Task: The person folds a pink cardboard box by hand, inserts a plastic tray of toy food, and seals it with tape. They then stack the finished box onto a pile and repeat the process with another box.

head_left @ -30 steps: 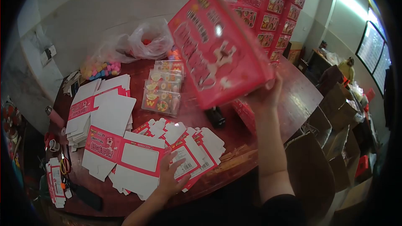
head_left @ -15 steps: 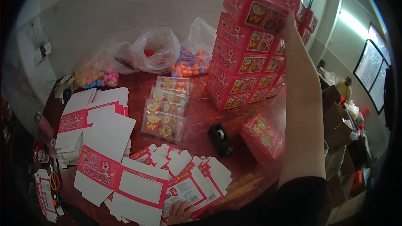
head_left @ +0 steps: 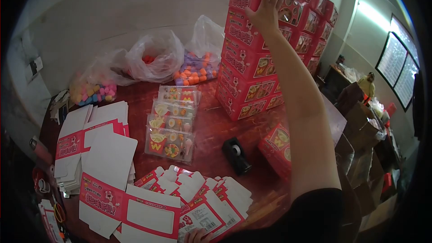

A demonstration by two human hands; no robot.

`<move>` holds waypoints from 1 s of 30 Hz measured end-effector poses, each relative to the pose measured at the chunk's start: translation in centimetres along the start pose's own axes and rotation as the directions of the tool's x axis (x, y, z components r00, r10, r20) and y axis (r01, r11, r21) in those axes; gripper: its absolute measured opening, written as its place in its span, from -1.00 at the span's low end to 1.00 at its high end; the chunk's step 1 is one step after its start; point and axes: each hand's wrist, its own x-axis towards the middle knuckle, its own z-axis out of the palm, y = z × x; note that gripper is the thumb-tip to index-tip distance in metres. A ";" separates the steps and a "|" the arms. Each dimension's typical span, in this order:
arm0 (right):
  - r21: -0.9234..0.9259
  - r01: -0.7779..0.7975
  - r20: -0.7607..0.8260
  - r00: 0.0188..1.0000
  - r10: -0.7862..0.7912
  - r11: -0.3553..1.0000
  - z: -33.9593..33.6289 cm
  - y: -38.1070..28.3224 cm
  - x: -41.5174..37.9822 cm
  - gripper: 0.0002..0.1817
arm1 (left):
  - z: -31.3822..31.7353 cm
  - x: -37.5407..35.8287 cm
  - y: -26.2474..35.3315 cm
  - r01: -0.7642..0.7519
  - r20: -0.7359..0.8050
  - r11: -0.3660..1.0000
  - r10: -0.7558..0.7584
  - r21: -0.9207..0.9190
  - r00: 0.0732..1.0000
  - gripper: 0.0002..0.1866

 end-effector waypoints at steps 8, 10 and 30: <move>0.137 0.001 0.030 1.000 -0.005 0.991 0.1 5.1 -0.4 0.09 | -0.2 0.1 0.0 -0.008 -0.006 1.000 0.008 0.025 1.000 -0.46; 0.165 0.031 0.018 0.999 -0.035 0.986 0.3 5.5 -0.2 0.09 | -0.3 0.1 0.1 -0.011 -0.008 0.999 0.011 0.030 1.000 -0.46; 0.480 0.126 0.249 0.929 -0.273 0.868 -9.5 -3.0 -11.1 -0.22 | -3.2 -0.5 1.0 0.127 0.171 0.959 -0.085 -0.252 0.982 -0.48</move>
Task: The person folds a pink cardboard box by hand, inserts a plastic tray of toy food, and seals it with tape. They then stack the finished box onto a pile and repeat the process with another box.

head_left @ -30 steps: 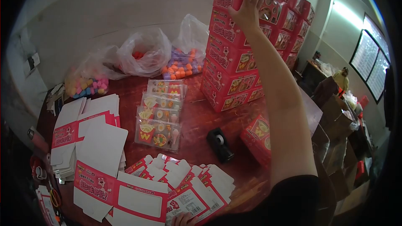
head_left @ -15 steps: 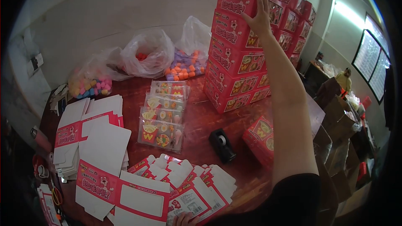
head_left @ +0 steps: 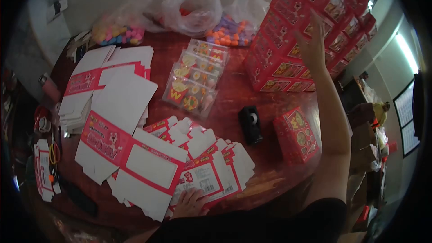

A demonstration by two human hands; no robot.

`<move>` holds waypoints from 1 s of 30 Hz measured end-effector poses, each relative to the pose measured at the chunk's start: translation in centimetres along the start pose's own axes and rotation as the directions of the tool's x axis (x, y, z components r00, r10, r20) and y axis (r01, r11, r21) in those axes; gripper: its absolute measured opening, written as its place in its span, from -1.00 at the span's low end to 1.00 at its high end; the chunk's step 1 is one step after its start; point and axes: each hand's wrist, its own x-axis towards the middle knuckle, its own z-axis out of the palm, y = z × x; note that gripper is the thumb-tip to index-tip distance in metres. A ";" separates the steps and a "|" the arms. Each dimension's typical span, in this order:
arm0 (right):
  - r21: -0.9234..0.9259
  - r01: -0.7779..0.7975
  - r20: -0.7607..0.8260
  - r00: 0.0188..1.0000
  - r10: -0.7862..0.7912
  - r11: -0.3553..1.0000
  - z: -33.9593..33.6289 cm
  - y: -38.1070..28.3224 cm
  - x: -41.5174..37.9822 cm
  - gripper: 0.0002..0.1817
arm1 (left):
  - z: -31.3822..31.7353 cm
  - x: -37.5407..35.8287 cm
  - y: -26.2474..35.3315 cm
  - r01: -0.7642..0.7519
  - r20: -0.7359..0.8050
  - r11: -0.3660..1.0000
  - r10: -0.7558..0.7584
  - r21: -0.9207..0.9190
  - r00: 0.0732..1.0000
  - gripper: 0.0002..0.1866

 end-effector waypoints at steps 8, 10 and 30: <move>0.459 -0.100 0.782 0.517 -0.348 0.883 -3.6 -19.9 -21.5 -0.34 | 0.2 -0.3 -0.2 -0.048 -0.094 0.997 0.043 -0.054 0.995 -0.43; 0.431 -0.192 0.802 0.529 -0.277 0.882 -4.3 -22.0 -26.1 -0.35 | 0.4 -0.4 -0.4 -0.070 -0.144 0.993 0.056 -0.095 0.988 -0.41; 0.237 -0.244 0.745 0.667 -0.015 0.940 -3.2 -33.3 -36.5 -0.35 | -12.1 -3.4 -14.9 0.799 -0.298 0.594 -0.783 -0.095 0.546 -0.15</move>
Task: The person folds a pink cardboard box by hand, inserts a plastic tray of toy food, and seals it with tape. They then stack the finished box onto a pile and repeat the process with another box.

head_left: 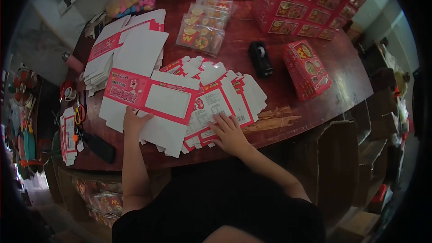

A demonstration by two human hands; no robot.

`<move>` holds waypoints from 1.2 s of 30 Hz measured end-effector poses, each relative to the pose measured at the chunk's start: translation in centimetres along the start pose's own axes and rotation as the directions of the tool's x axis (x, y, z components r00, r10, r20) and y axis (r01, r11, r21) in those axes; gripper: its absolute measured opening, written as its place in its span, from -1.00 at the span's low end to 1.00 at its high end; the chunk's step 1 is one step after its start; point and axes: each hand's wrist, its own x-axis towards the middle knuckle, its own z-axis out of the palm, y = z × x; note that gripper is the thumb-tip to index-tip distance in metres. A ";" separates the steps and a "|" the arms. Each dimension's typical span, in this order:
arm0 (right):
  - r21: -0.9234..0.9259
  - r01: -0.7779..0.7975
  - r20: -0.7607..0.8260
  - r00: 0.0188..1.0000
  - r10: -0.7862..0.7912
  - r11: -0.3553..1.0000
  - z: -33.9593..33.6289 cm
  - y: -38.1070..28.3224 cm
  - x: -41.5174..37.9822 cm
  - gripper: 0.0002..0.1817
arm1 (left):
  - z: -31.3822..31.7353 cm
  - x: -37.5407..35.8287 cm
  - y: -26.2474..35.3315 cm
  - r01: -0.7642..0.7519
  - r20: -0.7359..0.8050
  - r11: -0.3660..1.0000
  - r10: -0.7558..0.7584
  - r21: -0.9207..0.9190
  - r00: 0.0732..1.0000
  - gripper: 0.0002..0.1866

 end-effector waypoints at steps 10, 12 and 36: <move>0.115 -0.015 -0.087 0.996 0.025 0.993 1.1 0.6 -0.7 -0.37 | -6.3 -0.7 2.2 -0.103 -0.169 0.886 0.028 -0.453 0.985 -0.39; 0.119 -0.012 -0.086 0.996 0.022 0.993 1.0 0.6 -0.5 -0.38 | -7.8 -1.4 3.3 -0.240 -0.289 0.851 0.110 -0.467 0.951 -0.44; 0.177 -0.044 -0.038 0.998 0.051 0.983 0.0 0.7 -0.2 -0.43 | -1.7 22.2 6.2 -0.153 -0.078 0.902 0.200 0.403 0.977 -0.49</move>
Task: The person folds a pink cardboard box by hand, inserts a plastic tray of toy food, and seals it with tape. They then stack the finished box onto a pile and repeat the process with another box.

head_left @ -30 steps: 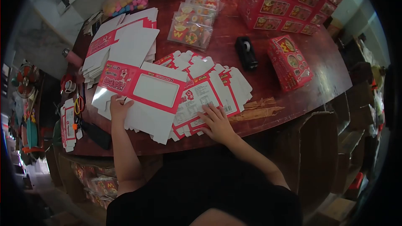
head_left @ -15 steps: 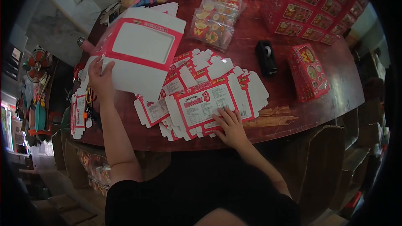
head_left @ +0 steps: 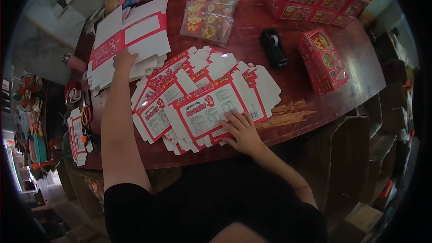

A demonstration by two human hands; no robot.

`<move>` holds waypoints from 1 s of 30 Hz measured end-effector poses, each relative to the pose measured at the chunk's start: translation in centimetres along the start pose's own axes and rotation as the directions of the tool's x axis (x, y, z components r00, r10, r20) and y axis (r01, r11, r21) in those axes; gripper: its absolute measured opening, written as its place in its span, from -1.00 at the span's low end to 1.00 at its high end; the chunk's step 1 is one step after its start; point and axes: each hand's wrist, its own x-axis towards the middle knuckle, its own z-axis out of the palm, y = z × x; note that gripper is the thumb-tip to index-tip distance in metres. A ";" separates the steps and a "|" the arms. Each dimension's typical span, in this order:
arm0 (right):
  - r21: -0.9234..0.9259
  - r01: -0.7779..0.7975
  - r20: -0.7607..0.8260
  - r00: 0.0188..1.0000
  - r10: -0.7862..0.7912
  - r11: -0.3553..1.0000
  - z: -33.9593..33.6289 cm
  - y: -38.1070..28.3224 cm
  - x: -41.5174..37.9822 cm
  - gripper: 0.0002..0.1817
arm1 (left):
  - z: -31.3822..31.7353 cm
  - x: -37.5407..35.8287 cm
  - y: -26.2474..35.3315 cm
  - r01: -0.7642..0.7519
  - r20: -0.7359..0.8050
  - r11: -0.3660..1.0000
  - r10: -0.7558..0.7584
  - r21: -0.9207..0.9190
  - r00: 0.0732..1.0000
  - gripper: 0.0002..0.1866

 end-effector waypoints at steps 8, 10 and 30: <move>0.203 -0.289 -0.310 0.887 0.341 0.936 -2.6 2.5 3.3 -0.50 | -1.9 -22.4 12.9 -0.485 0.343 0.777 0.618 -0.401 0.708 0.16; 0.109 -0.381 -0.208 0.895 0.396 0.918 -2.5 2.7 4.7 -0.52 | -0.8 -24.2 13.4 -0.474 0.358 0.829 0.556 -0.296 0.750 0.34; 0.721 -0.052 -0.032 0.994 0.109 0.691 -9.3 -3.0 4.4 -0.74 | -7.0 -27.5 12.2 0.453 0.585 0.412 0.727 -0.791 0.359 -0.47</move>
